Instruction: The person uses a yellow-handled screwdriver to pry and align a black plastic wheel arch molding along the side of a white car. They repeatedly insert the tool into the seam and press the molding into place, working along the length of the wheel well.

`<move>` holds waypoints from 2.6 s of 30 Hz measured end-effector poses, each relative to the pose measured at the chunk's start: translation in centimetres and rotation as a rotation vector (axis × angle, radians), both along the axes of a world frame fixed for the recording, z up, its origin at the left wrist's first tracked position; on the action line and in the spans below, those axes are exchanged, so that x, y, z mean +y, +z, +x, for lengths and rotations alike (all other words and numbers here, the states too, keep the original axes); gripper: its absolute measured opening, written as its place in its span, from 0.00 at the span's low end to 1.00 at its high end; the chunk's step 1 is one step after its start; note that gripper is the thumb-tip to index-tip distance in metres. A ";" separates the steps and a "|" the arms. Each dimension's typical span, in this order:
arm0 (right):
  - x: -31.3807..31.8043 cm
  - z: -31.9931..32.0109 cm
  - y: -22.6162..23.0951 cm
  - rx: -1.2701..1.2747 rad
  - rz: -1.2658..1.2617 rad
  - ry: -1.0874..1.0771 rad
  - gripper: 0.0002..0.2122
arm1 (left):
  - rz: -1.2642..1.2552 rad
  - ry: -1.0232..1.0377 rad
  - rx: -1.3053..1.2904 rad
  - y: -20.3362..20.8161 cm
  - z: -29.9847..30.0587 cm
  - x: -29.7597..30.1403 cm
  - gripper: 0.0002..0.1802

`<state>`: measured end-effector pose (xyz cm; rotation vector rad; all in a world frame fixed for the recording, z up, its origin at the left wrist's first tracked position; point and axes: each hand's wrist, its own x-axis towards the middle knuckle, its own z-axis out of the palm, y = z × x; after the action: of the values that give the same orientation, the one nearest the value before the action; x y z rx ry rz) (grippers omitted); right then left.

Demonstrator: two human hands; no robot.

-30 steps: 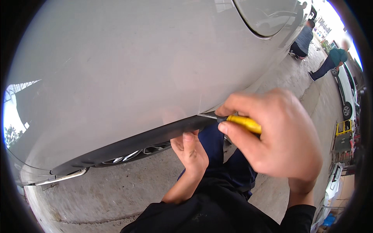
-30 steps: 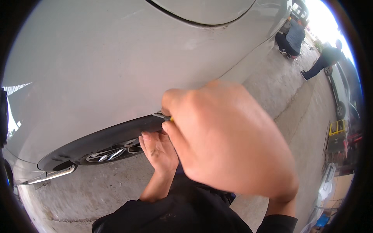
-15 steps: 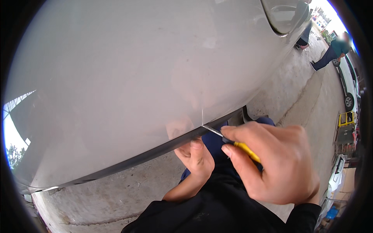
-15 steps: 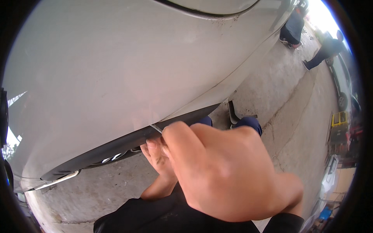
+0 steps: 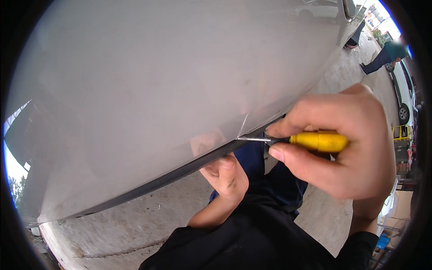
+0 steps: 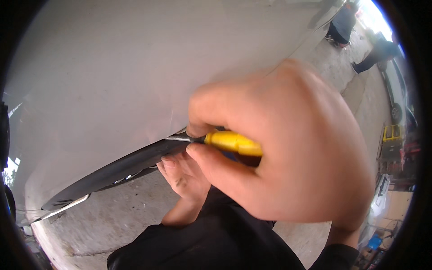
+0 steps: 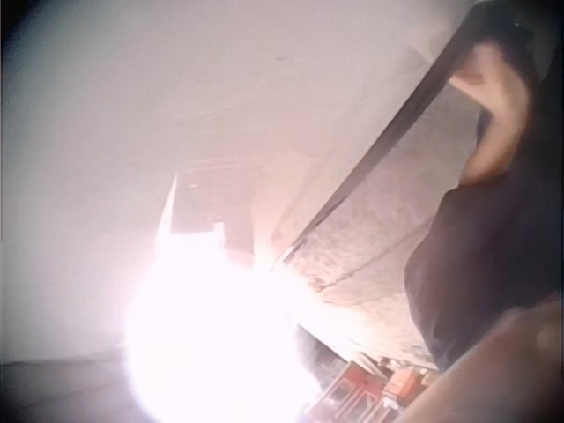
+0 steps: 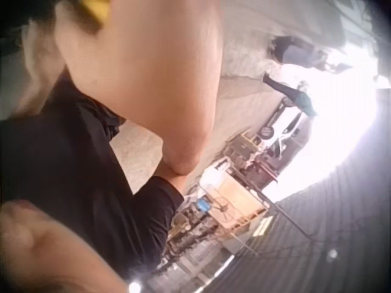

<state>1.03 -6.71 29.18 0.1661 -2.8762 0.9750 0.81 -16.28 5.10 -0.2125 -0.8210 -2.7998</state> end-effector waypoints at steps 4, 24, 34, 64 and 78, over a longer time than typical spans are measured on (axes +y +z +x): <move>0.7 -1.7 0.9 0.103 0.045 0.233 0.05 | -0.019 -0.005 -0.060 1.2 -0.1 -0.1 0.25; 1.5 -0.6 1.7 0.502 0.867 0.418 0.14 | 0.009 -0.103 0.083 -1.1 -0.7 -1.1 0.23; 3.4 -3.3 0.1 0.824 0.840 0.537 0.16 | -0.077 -0.169 -0.059 0.4 -0.6 -1.1 0.29; 4.5 -4.4 -1.4 0.966 0.626 0.587 0.14 | -0.101 -0.026 -0.026 1.2 -0.2 -1.1 0.41; 2.8 -2.1 -2.1 0.791 0.717 0.349 0.18 | -0.112 -0.004 0.085 0.1 -0.7 -1.1 0.34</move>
<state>-1.09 -3.88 27.08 0.8907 -2.3086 -0.1627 0.11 -17.33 5.17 -0.3484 -0.9580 -2.7296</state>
